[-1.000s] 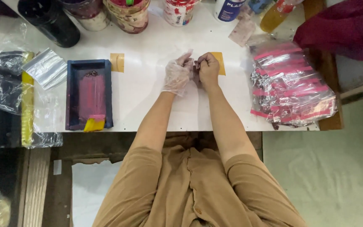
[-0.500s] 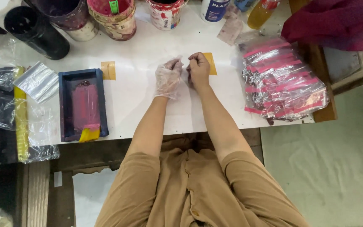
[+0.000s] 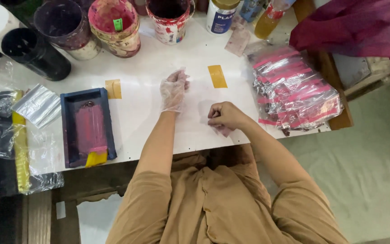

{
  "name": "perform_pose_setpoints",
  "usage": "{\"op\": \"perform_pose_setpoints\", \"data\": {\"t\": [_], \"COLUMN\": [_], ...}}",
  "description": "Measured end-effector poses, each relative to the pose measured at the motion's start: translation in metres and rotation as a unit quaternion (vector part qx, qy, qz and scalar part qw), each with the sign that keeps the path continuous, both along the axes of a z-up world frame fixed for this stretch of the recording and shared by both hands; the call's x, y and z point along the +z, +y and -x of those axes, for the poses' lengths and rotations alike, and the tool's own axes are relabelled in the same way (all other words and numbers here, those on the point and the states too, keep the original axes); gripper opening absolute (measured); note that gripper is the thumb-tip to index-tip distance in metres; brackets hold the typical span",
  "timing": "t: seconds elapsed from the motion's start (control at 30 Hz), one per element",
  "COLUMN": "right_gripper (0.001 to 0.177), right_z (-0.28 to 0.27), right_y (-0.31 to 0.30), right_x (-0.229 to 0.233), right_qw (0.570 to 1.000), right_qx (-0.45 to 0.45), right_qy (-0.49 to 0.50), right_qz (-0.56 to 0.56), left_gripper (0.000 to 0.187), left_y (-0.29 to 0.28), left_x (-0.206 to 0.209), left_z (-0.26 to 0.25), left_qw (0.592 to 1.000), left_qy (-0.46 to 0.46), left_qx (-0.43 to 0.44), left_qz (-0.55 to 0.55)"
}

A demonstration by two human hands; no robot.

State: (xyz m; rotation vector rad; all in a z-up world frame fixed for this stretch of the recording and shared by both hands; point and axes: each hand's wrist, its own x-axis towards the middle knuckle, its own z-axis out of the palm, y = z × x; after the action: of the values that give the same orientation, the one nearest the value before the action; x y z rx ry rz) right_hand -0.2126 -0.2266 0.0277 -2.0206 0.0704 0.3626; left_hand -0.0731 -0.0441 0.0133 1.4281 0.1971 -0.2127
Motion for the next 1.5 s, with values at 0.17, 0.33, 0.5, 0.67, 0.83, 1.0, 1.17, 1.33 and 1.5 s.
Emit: {"op": "perform_pose_setpoints", "data": {"t": [0.17, 0.33, 0.5, 0.67, 0.83, 1.0, 1.17, 1.33, 1.5], "right_gripper": [0.024, 0.054, 0.055, 0.056, 0.051, 0.039, 0.036, 0.048, 0.054], "right_z": [-0.027, -0.054, -0.044, -0.046, -0.080, -0.079, -0.086, -0.084, -0.082], "right_y": [-0.025, -0.043, -0.032, -0.001, -0.011, -0.001, 0.002, 0.001, 0.000], "right_x": [0.048, 0.050, -0.006, -0.015, -0.014, 0.025, -0.011, 0.010, -0.025], "right_qw": [0.988, 0.870, 0.939, 0.936, 0.915, 0.908, 0.921, 0.918, 0.890], "right_qx": [0.077, -0.192, -0.167, -0.017, -0.019, -0.142, -0.086, -0.041, 0.042], "right_qy": [-0.038, -0.362, -0.211, -0.092, -0.095, -0.083, -0.069, -0.043, -0.074], "right_qz": [0.128, 0.273, 0.213, 0.339, 0.393, 0.385, 0.374, 0.392, 0.448], "left_gripper": [0.035, 0.034, 0.036, 0.033, 0.030, 0.031, 0.034, 0.069, 0.085], "left_y": [0.004, 0.001, -0.001, -0.003, -0.003, 0.041, 0.081, 0.097, 0.081], "left_x": [-0.018, -0.028, -0.041, -0.041, -0.045, -0.009, 0.017, 0.029, 0.005], "left_z": [-0.006, -0.013, -0.021, -0.020, -0.026, -0.005, 0.025, 0.054, 0.053], "left_qw": [1.000, 0.998, 1.000, 0.999, 0.991, 0.958, 0.936, 0.938, 0.943], "left_qy": [-0.015, -0.018, -0.009, 0.002, 0.011, 0.043, 0.052, 0.090, 0.105], "left_qx": [0.010, 0.021, 0.023, 0.040, 0.091, 0.155, 0.154, 0.079, 0.045], "left_qz": [0.002, 0.057, 0.003, 0.004, 0.099, 0.236, 0.312, 0.327, 0.311]}}
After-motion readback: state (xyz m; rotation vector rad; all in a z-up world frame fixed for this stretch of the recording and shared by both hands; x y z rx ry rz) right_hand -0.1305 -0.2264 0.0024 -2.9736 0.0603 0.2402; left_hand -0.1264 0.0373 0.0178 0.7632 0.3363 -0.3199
